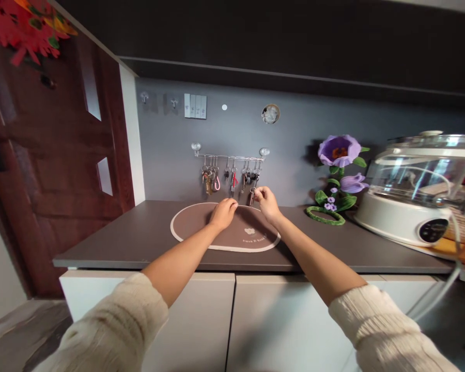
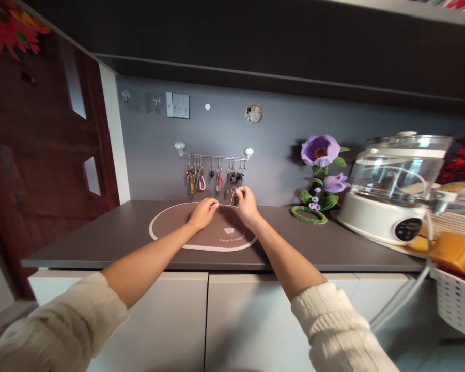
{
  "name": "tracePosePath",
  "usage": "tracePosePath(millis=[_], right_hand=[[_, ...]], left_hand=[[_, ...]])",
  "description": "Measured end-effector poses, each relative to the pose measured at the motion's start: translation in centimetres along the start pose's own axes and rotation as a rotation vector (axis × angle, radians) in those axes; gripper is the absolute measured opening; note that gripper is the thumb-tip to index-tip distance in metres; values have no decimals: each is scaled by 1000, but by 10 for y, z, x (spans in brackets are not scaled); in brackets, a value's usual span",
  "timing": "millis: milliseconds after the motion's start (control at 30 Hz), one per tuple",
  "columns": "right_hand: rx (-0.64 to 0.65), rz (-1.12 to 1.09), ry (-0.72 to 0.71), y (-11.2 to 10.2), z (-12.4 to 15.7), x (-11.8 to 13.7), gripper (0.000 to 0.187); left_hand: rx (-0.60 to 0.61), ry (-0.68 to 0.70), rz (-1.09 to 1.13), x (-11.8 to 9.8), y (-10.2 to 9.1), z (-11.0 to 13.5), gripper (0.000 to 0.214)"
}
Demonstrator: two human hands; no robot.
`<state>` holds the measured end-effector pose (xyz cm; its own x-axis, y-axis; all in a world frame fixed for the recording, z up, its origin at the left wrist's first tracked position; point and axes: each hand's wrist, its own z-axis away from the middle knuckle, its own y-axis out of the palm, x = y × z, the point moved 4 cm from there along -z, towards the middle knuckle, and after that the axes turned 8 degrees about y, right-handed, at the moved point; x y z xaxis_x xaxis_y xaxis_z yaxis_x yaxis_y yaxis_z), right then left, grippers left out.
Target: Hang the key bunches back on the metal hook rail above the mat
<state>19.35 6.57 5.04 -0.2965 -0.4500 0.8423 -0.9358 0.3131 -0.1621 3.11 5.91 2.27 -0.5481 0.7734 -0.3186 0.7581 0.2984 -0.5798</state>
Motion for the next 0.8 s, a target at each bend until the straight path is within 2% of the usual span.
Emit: tracePosePath(millis=[367,567,800], right_hand=[[-220,48,128,-38,-72,16,6],[-237,107,205,-39,-95,21,5],[-230,150,305,-30,-103,26,10]], left_hand=[[3,-12,-10,0,1,1,21],[-15,-22,13,3,1,0,22],[-33,-39,41,6,2,0,23]])
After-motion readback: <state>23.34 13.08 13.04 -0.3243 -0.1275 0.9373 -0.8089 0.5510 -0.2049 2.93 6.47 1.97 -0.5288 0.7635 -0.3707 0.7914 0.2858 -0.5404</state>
